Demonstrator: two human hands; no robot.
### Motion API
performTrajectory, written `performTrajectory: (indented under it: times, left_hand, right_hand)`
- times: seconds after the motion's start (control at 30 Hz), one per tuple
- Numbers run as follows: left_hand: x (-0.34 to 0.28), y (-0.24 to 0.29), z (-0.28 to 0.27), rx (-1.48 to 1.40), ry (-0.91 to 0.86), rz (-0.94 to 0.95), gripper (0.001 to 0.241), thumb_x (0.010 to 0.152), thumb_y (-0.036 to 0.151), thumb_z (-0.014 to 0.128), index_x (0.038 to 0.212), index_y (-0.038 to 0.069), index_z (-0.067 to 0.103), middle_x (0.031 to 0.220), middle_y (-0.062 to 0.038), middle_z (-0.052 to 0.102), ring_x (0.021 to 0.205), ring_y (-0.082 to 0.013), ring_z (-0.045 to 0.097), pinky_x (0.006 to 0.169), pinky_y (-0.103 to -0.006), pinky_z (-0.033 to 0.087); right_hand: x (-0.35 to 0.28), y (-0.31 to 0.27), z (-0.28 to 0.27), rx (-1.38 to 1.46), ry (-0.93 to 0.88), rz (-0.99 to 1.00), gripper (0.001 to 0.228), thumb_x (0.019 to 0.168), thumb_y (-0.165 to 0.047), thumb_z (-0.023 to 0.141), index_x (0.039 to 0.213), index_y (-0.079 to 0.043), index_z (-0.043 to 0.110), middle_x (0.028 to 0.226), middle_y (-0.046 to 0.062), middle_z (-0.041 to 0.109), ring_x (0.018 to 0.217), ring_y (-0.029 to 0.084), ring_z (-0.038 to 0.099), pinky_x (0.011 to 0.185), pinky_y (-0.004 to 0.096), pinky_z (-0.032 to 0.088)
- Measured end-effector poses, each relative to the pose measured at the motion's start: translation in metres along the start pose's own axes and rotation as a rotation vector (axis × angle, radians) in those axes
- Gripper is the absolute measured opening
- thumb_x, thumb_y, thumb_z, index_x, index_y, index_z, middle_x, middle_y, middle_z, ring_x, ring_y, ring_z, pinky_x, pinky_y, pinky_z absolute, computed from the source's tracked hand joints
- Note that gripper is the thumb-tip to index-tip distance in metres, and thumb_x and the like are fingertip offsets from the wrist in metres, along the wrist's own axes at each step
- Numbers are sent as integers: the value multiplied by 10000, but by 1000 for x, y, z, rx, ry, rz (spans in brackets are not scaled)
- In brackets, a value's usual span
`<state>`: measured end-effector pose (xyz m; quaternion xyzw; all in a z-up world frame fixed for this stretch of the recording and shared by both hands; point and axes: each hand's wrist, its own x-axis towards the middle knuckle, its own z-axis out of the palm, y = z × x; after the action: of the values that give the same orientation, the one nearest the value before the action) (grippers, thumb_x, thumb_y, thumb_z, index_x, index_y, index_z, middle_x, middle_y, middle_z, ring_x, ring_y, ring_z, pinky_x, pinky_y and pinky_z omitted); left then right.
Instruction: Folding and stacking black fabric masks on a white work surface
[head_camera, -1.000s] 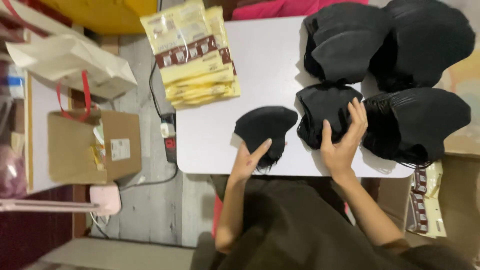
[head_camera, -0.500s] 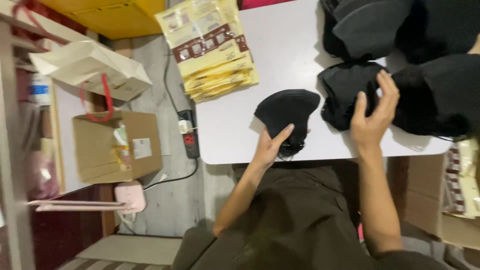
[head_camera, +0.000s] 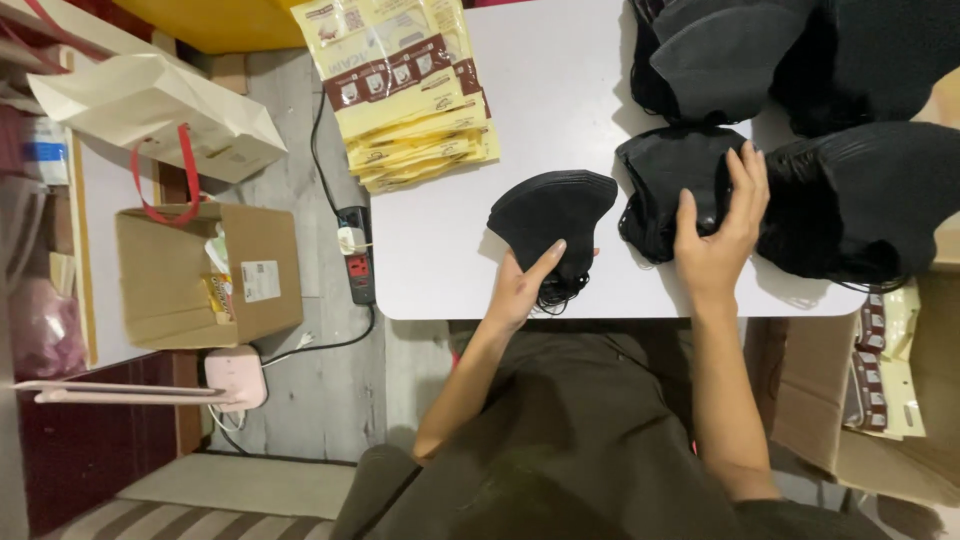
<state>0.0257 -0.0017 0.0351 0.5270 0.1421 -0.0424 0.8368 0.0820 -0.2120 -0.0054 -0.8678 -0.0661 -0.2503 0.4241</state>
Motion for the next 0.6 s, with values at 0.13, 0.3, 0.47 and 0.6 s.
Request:
performTrajectory:
  times: [0.13,0.3,0.47,0.6]
  left_hand:
    - [2,-9,-3,44,-27,-15,355,909,166,806,1173,-45,696,1025,-165,730,966,-180,655,806,-408,587]
    - [-1,8,5,42,-10,-41,368,890,170,820,1153,-50,687,1006,-147,719,951,-177,642,811,-389,581]
    - [-1,13,8,-10,8,-48,358,900,163,811,1165,-46,691,1009,-150,722,948,-174,646,808,-396,586]
    - [1,20,8,-20,3,-61,367,905,172,808,1172,-53,693,1025,-158,726,950,-173,650,819,-399,585]
  right_hand:
    - [-1,3,1,-12,-26,25,540,1005,8,711,1486,65,472,1565,272,395,1472,473,317,1194,598,250]
    - [0,1,1,-28,-23,28,537,1019,-17,704,1496,37,462,1539,244,410,1453,448,338,1183,601,256]
    - [3,0,2,-41,-16,19,542,1016,-33,713,1488,42,457,1488,251,436,1413,454,366,1164,607,267]
    - [3,2,3,-95,-1,-17,533,1022,-50,733,1482,37,477,1449,229,463,1364,443,388,1138,601,284]
